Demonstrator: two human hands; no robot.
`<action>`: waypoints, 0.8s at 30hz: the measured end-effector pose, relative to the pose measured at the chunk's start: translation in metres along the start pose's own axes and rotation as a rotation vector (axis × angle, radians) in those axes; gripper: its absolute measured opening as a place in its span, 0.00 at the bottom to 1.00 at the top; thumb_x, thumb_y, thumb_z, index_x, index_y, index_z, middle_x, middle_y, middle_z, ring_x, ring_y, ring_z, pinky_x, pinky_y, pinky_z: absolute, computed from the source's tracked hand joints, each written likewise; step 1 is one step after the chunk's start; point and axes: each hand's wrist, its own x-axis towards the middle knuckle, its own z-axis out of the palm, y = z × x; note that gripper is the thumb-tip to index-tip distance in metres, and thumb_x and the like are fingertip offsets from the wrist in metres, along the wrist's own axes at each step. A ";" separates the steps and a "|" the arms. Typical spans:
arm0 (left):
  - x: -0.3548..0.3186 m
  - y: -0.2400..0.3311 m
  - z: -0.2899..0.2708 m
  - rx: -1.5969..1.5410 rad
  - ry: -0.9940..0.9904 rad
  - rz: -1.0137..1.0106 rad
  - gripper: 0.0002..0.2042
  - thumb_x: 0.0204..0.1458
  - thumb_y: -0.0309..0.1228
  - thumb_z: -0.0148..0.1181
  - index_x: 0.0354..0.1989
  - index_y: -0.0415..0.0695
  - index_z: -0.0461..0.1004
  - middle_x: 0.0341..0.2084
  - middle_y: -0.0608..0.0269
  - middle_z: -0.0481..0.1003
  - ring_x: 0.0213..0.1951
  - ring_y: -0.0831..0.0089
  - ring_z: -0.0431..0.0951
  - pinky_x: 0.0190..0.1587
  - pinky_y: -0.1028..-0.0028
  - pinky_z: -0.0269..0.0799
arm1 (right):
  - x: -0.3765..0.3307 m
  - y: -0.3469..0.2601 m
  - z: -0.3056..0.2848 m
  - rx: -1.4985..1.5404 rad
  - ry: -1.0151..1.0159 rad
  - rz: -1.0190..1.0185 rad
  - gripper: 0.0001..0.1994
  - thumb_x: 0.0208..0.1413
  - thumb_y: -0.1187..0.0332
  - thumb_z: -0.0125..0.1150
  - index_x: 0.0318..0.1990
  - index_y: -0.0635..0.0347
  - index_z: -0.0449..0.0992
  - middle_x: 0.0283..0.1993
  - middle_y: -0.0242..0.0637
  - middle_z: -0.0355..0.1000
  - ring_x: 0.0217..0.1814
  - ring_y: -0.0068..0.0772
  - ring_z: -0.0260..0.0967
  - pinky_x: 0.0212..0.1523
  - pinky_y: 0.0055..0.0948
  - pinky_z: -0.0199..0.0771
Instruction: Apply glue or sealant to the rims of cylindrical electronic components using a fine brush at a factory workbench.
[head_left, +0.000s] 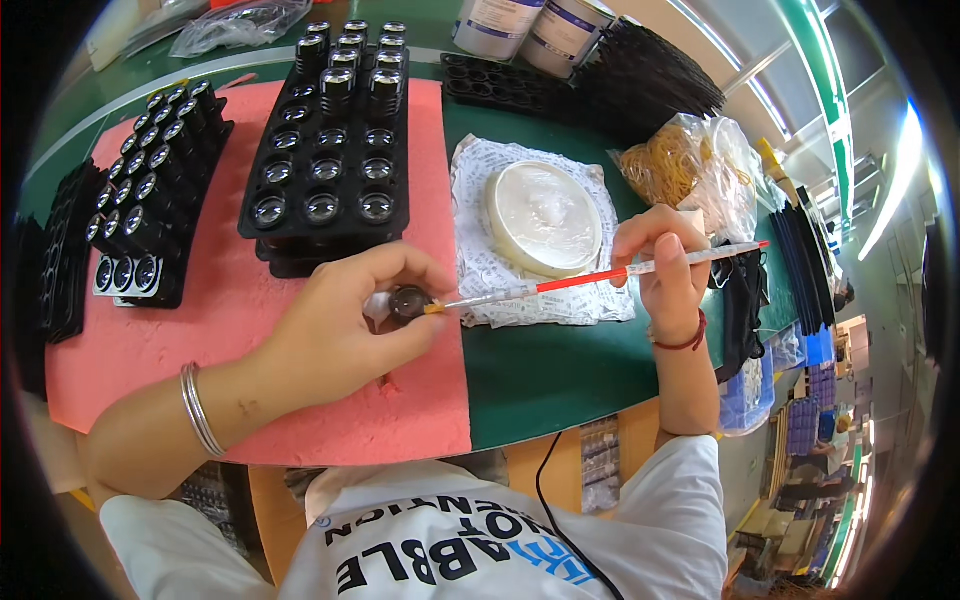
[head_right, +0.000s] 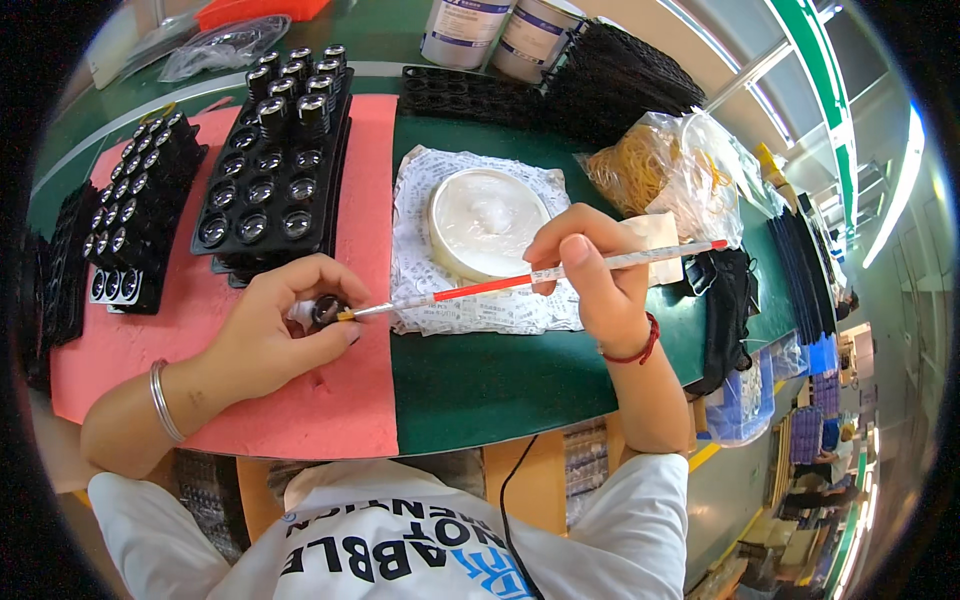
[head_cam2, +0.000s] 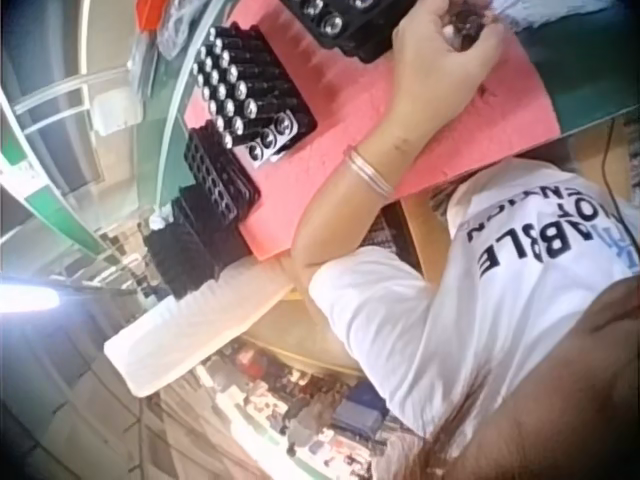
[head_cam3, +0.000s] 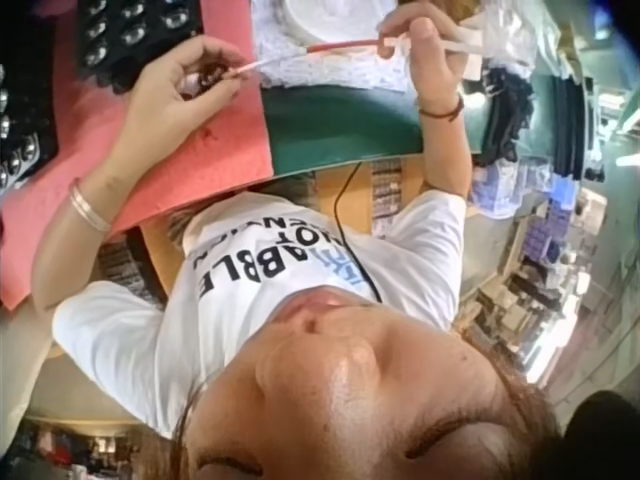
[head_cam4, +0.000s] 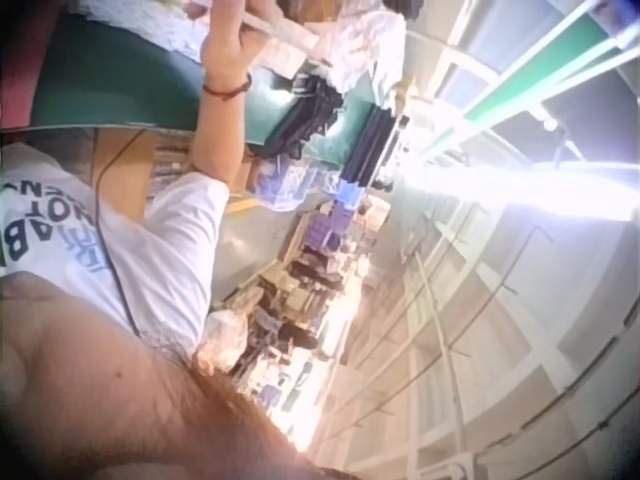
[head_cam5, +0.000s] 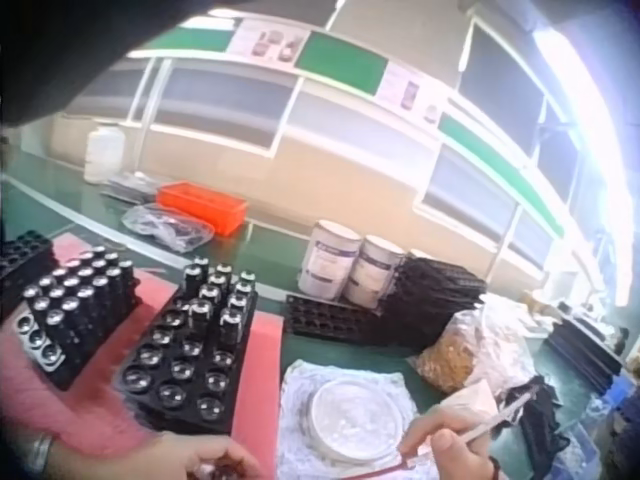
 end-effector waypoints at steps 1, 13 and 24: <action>0.000 0.000 0.000 0.017 0.023 0.020 0.11 0.46 0.25 0.59 0.38 0.39 0.70 0.25 0.70 0.71 0.23 0.89 0.66 0.25 0.86 0.64 | 0.000 0.001 -0.001 0.013 0.007 0.002 0.19 0.60 0.57 0.45 0.27 0.64 0.72 0.25 0.36 0.70 0.22 0.20 0.68 0.23 0.16 0.65; 0.002 -0.003 -0.003 0.072 -0.019 0.064 0.17 0.43 0.19 0.58 0.43 0.40 0.66 0.33 0.67 0.71 0.21 0.89 0.69 0.20 0.88 0.65 | 0.002 0.003 0.001 0.137 0.084 0.001 0.20 0.62 0.61 0.41 0.23 0.66 0.70 0.18 0.39 0.68 0.16 0.22 0.65 0.19 0.18 0.64; 0.002 -0.003 -0.002 0.145 0.001 0.104 0.18 0.43 0.20 0.58 0.46 0.41 0.67 0.34 0.69 0.74 0.20 0.92 0.64 0.21 0.89 0.61 | 0.010 0.008 -0.004 0.434 0.291 0.119 0.22 0.63 0.58 0.35 0.20 0.60 0.64 0.12 0.38 0.63 0.10 0.21 0.53 0.13 0.19 0.53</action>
